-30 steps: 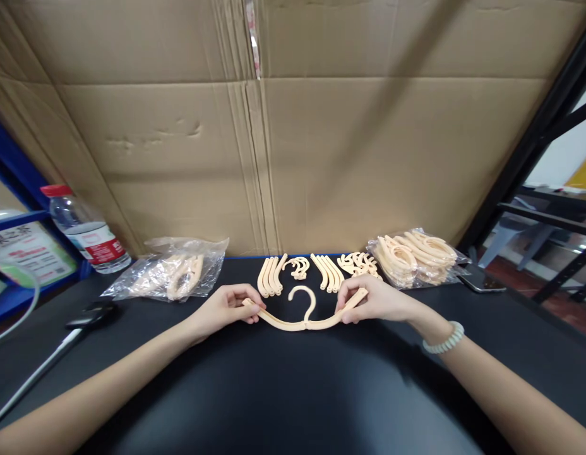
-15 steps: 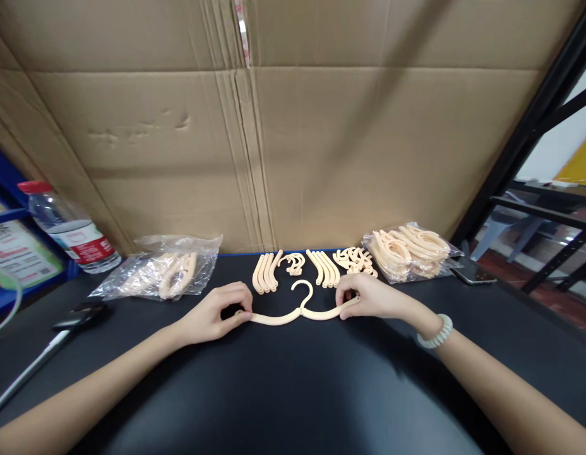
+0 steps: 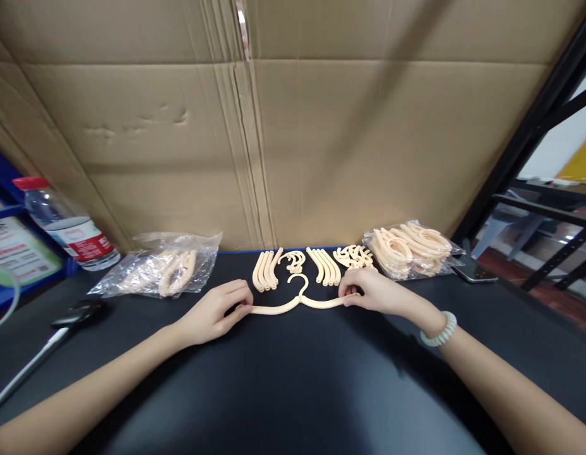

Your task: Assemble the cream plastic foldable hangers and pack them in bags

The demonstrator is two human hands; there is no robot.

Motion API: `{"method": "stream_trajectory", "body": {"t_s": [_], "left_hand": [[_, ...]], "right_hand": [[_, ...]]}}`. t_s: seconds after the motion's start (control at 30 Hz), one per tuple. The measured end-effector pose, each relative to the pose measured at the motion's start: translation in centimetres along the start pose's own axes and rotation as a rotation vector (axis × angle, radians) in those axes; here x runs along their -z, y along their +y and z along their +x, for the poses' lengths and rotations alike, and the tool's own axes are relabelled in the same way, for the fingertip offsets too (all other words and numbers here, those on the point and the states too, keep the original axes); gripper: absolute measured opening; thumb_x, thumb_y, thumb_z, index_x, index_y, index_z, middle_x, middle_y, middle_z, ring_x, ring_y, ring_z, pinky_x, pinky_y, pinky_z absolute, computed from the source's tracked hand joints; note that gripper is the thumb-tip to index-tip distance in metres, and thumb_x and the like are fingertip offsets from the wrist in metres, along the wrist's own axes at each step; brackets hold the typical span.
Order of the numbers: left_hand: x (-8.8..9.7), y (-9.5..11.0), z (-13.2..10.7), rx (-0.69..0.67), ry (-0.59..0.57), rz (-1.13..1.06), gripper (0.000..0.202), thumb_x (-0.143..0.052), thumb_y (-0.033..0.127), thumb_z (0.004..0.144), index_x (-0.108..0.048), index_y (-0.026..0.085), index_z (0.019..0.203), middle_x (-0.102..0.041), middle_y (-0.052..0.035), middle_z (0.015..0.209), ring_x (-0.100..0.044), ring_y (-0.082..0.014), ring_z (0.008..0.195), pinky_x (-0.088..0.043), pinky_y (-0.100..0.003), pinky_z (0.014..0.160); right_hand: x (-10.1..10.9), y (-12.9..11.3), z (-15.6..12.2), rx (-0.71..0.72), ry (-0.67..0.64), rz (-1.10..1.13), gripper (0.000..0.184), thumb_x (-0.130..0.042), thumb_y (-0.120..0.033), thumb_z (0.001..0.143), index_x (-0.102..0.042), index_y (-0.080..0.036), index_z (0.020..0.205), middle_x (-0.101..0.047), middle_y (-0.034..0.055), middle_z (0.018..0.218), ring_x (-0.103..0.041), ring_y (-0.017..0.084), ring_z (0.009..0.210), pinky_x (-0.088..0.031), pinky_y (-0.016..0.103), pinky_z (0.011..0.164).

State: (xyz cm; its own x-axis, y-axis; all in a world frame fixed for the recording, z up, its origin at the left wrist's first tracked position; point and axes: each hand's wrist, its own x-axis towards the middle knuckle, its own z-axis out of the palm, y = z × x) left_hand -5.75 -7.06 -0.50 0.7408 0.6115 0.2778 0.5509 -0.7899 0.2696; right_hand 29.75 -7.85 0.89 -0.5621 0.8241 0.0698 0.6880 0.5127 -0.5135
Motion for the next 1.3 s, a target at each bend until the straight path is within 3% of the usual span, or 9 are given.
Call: {"method": "stream_trajectory", "body": {"t_s": [0.53, 0.6, 0.73, 0.8, 0.87, 0.93, 0.97, 1.13, 1.3], "left_hand": [[-0.1, 0.1, 0.1, 0.031, 0.060, 0.018, 0.018, -0.042, 0.025, 0.094, -0.055, 0.019, 0.082, -0.055, -0.0034, 0.082, -0.053, -0.0176, 0.076, -0.043, -0.029, 0.071], [-0.1, 0.1, 0.2, 0.045, 0.077, 0.023, 0.020, -0.041, 0.026, 0.095, -0.054, 0.019, 0.083, -0.056, -0.0037, 0.083, -0.054, -0.0174, 0.076, -0.043, -0.028, 0.070], [-0.1, 0.0, 0.2, 0.071, 0.128, 0.037, 0.021, -0.038, 0.026, 0.096, -0.054, 0.018, 0.084, -0.056, -0.0041, 0.085, -0.054, -0.0167, 0.076, -0.043, -0.027, 0.068], [-0.2, 0.0, 0.3, 0.077, 0.148, 0.047, 0.021, -0.038, 0.025, 0.096, -0.054, 0.018, 0.085, -0.056, -0.0042, 0.085, -0.054, -0.0166, 0.076, -0.043, -0.027, 0.068], [-0.2, 0.0, 0.3, 0.085, 0.169, 0.050, 0.021, -0.038, 0.024, 0.096, -0.055, 0.018, 0.085, -0.056, -0.0041, 0.085, -0.054, -0.0165, 0.076, -0.043, -0.027, 0.069], [-0.2, 0.1, 0.3, 0.090, 0.191, 0.045, 0.022, -0.037, 0.024, 0.096, -0.054, 0.019, 0.084, -0.056, -0.0037, 0.084, -0.054, -0.0162, 0.075, -0.043, -0.027, 0.069], [-0.2, 0.1, 0.3, 0.091, 0.200, 0.044, 0.022, -0.037, 0.024, 0.096, -0.054, 0.019, 0.083, -0.056, -0.0034, 0.083, -0.054, -0.0161, 0.075, -0.043, -0.027, 0.069], [-0.2, 0.2, 0.4, 0.083, 0.201, 0.058, 0.024, -0.036, 0.025, 0.097, -0.055, 0.019, 0.083, -0.056, -0.0033, 0.082, -0.055, -0.0160, 0.075, -0.044, -0.027, 0.069], [-0.2, 0.2, 0.5, 0.073, 0.205, 0.067, 0.024, -0.037, 0.026, 0.096, -0.057, 0.019, 0.083, -0.057, -0.0034, 0.081, -0.056, -0.0158, 0.074, -0.045, -0.026, 0.068]], "right_hand": [[-0.1, -0.8, 0.2, 0.031, 0.069, -0.055, 0.016, -0.061, -0.035, 0.082, -0.066, -0.020, 0.081, -0.067, 0.0054, 0.079, -0.058, 0.018, 0.070, -0.045, 0.031, 0.066], [0.7, -1.0, 0.0, 0.086, 0.280, -0.078, 0.018, -0.059, -0.037, 0.084, -0.066, -0.022, 0.080, -0.067, 0.0062, 0.081, -0.058, 0.020, 0.074, -0.046, 0.034, 0.070], [4.2, 1.9, -2.0, 0.039, 1.021, -0.306, 0.022, -0.049, -0.036, 0.088, -0.061, -0.022, 0.076, -0.065, 0.0098, 0.079, -0.056, 0.024, 0.076, -0.044, 0.039, 0.075], [6.6, 5.5, -4.3, -0.173, 1.387, -0.498, 0.028, -0.044, -0.035, 0.088, -0.062, -0.018, 0.074, -0.063, 0.0123, 0.075, -0.057, 0.026, 0.078, -0.043, 0.040, 0.078], [8.5, 9.7, -7.2, -0.539, 1.519, -0.617, 0.036, -0.035, -0.031, 0.088, -0.064, -0.011, 0.089, -0.064, 0.0176, 0.087, -0.058, 0.029, 0.090, -0.041, 0.042, 0.087], [9.6, 13.5, -10.2, -0.945, 1.313, -0.569, 0.042, -0.029, -0.025, 0.088, -0.057, -0.007, 0.113, -0.064, 0.0206, 0.104, -0.056, 0.030, 0.103, -0.040, 0.041, 0.090], [9.8, 15.0, -11.5, -1.008, 1.213, -0.521, 0.042, -0.035, -0.025, 0.085, -0.058, -0.005, 0.114, -0.065, 0.0219, 0.103, -0.058, 0.031, 0.100, -0.041, 0.042, 0.088], [8.8, 19.0, -13.7, -1.037, 0.812, -0.368, 0.045, -0.060, -0.042, 0.075, -0.066, -0.008, 0.104, -0.069, 0.0222, 0.101, -0.063, 0.036, 0.096, -0.047, 0.038, 0.077], [7.7, 20.8, -11.9, -1.062, 0.643, -0.330, 0.054, -0.056, -0.053, 0.078, -0.062, -0.011, 0.111, -0.066, 0.0250, 0.107, -0.061, 0.040, 0.099, -0.047, 0.044, 0.075]]}}
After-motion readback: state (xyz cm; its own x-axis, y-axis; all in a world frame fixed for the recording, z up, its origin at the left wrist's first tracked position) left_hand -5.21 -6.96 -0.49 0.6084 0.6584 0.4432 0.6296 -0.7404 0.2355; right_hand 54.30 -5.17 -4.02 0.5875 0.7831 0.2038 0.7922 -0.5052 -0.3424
